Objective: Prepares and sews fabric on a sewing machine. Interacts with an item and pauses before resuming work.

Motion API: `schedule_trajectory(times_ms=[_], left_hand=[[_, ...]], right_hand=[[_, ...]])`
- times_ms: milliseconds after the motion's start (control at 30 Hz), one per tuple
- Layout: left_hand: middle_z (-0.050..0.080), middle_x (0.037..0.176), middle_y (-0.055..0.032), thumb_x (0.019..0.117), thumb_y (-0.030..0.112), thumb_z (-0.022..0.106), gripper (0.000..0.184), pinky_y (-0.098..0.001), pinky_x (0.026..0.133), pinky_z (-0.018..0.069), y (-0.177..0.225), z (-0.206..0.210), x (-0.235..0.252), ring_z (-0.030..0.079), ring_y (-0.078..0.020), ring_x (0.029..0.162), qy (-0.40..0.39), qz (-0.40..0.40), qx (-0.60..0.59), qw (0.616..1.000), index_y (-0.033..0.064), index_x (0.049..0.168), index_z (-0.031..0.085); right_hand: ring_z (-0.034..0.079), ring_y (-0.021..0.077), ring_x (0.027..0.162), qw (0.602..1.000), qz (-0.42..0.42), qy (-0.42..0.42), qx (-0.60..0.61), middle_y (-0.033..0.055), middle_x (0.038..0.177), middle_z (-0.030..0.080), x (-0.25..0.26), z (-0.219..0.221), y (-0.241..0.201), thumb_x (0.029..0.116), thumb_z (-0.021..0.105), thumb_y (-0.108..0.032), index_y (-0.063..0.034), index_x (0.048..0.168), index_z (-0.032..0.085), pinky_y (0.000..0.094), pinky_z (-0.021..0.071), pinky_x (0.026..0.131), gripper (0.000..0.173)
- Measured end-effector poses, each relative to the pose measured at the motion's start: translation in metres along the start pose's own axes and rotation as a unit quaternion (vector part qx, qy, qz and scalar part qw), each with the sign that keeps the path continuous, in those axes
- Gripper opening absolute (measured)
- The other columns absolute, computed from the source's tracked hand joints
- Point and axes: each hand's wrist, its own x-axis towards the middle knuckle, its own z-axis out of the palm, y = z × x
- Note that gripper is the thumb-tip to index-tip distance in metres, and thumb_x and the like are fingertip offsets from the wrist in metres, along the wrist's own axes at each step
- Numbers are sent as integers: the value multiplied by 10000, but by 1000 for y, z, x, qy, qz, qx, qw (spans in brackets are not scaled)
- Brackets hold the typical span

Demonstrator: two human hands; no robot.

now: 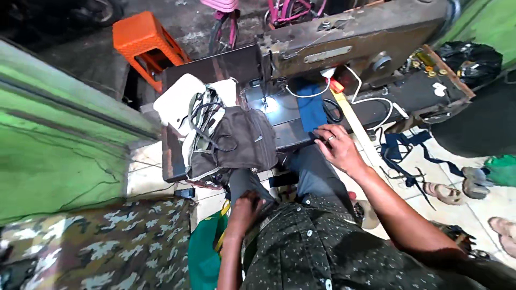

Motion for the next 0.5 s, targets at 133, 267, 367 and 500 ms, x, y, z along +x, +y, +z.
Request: schedule_trajectory(times_ms=[133,267,367,500], left_hand=[[696,1234,-181,1030,359,606,399,-512,1039,518,6,-10,4,680,-322,1151,10,5,-22,1000,32,1236,706],[692,1206,-197,1058,356,553,391,-536,1054,486,-4,0,15,653,-349,1177,-56,-27,-16,998,26,1203,704],[678,1217,-220,1060,327,552,362,-576,1050,468,-14,15,27,628,-391,1202,-104,-68,9,992,18,1192,687],[681,1194,-205,1048,374,550,377,-586,1012,482,-18,29,35,637,-386,1177,-81,-104,25,991,45,1177,683]], right_hand=[[579,379,1278,999,19,-16,-28,200,1337,624,15,9,-3,999,636,-221,-17,1256,688,510,470,1094,333],[574,398,1269,998,21,4,-57,192,1383,606,6,33,8,1019,595,-325,-61,1292,685,593,449,1046,390],[593,425,1234,997,3,56,-60,203,1354,633,3,47,18,1019,558,-357,-72,1265,711,614,454,1016,406],[611,426,1195,994,8,80,-67,206,1304,659,3,54,17,1001,551,-349,-67,1214,735,592,451,1019,398]])
